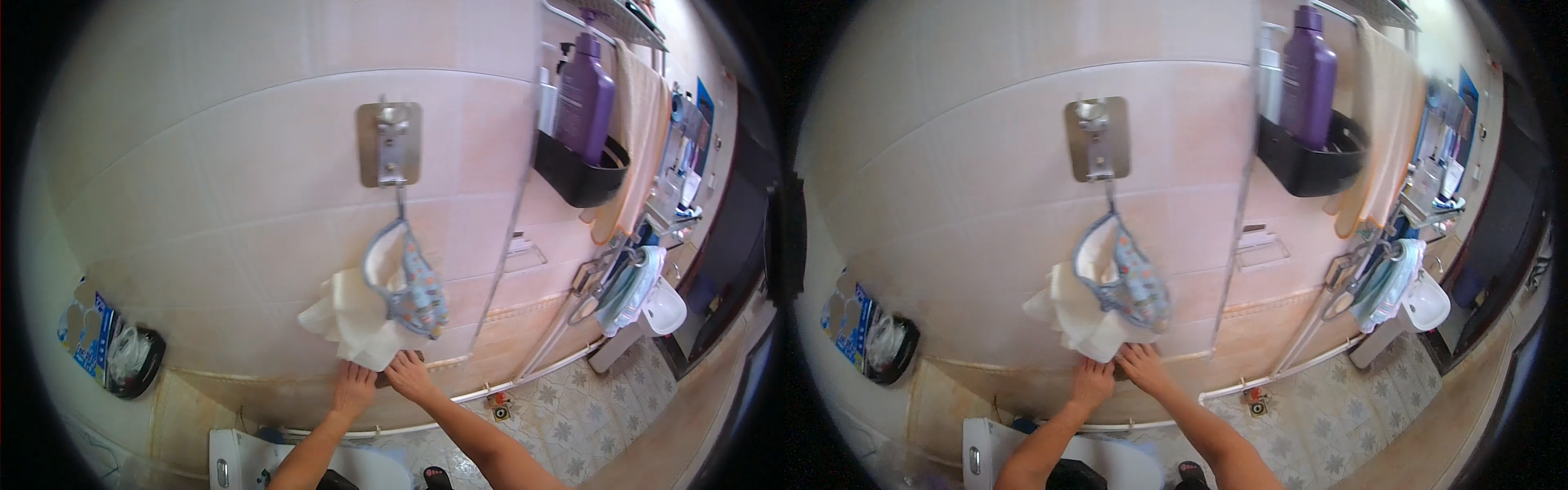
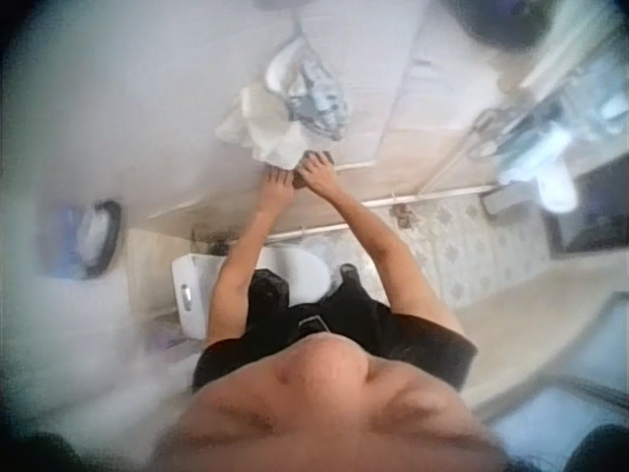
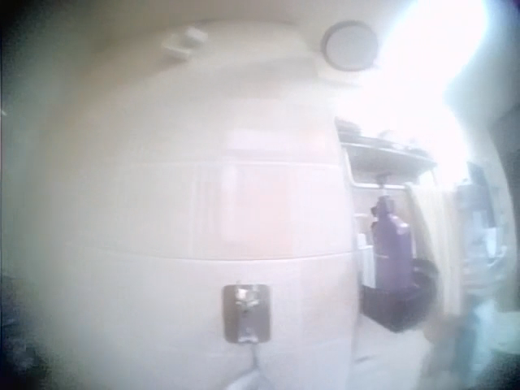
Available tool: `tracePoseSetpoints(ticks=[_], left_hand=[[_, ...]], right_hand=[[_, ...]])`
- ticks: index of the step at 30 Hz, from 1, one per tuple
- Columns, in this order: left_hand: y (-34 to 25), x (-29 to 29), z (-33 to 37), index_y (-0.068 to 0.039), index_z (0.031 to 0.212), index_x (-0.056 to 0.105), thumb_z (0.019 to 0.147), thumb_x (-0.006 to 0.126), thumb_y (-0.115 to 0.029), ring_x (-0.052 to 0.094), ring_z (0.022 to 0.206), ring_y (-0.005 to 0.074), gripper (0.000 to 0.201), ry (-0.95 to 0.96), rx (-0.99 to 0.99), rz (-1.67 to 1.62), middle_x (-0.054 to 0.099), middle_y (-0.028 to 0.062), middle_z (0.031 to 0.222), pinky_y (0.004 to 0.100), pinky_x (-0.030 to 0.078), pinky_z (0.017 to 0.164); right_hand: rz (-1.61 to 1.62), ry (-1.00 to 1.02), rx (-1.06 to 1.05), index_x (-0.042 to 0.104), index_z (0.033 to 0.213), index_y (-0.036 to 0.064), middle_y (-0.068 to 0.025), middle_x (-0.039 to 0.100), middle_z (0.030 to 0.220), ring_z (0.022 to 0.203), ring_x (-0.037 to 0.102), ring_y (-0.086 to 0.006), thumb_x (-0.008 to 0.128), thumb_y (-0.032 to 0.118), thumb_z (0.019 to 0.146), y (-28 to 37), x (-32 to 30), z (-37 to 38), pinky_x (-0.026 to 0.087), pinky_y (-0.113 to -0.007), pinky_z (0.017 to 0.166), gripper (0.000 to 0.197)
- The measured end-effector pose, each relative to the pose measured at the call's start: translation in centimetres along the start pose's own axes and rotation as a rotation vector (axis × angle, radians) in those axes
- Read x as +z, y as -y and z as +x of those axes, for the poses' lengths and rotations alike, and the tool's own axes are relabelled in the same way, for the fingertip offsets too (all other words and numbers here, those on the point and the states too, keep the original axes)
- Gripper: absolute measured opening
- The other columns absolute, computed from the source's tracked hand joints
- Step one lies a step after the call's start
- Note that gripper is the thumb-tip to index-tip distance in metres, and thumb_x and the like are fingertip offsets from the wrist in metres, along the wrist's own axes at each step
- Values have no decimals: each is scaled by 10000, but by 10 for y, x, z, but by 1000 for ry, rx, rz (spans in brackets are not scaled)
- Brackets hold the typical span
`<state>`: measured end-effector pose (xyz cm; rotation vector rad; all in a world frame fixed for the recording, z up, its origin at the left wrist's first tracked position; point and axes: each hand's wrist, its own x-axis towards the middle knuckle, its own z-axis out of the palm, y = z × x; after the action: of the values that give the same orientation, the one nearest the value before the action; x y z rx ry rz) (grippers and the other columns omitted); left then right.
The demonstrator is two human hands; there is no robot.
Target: The person wipes the tiled walls in a bathroom with a cloth and then rinses the cloth in the sink.
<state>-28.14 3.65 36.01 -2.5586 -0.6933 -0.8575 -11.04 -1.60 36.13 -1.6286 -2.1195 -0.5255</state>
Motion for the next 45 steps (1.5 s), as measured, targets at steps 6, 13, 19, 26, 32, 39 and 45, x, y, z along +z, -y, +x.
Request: tracePoseSetpoints(ticks=[6, 13, 19, 26, 32, 39, 45], left_hand=[[-71, 22, 47, -18, 1207, 560, 802, 542, -152, 453, 1203, 324, 426, -38, 110, -43, 510, 157, 1273, 482, 368, 998], [-105, 19, 116, -16, 1270, 506, 776, 603, -178, 440, 1222, 310, 529, -172, 52, -126, 458, 160, 1344, 472, 349, 1022], [-104, -4, 177, 85, 1336, 399, 862, 541, -201, 385, 1245, 482, 571, -217, -114, -406, 334, 369, 1367, 548, 315, 1046], [-100, 26, 132, 77, 1284, 452, 823, 538, -200, 457, 1171, 461, 545, -296, -22, 1, 425, 295, 1329, 537, 368, 989], [-115, 22, 137, 70, 1273, 464, 813, 522, -188, 490, 1124, 427, 530, -302, -54, -14, 438, 281, 1324, 508, 398, 949], [-125, -22, 207, 79, 1322, 400, 816, 547, -80, 425, 1197, 467, 549, -436, -138, -271, 367, 321, 1360, 532, 367, 989], [-128, -19, 214, 93, 1291, 412, 808, 580, -89, 395, 1202, 517, 543, -607, -191, -336, 370, 333, 1340, 592, 320, 1006]], right_hand=[[-70, -338, 77, 514, 1279, 108, -89, 501, 1292, 1210, 465, -292, 560, 156, 800, -52, -31, -44, 377, -473, 970, 484], [-159, -443, 36, 515, 1288, 85, -121, 488, 1326, 1216, 468, -315, 576, 166, 792, -107, -91, -27, 372, -476, 975, 507], [-154, -585, 75, 501, 1310, 67, -144, 450, 1381, 1267, 428, -343, 565, 193, 818, -116, -147, 29, 328, -488, 1024, 512], [-29, -485, -18, 501, 1317, 82, -129, 446, 1385, 1247, 437, -338, 545, 249, 838, -120, -94, -2, 351, -477, 970, 509], [-128, -531, -18, 526, 1293, 102, -121, 472, 1357, 1212, 465, -327, 568, 273, 823, -126, -82, -10, 370, -473, 939, 502], [-134, -643, -11, 562, 1259, 109, -114, 489, 1357, 1235, 462, -324, 607, 274, 794, -142, -168, 39, 309, -463, 1005, 495], [-150, -633, -84, 530, 1275, 57, -174, 425, 1401, 1305, 379, -382, 545, 246, 851, -144, -167, 45, 206, -527, 1089, 464]])
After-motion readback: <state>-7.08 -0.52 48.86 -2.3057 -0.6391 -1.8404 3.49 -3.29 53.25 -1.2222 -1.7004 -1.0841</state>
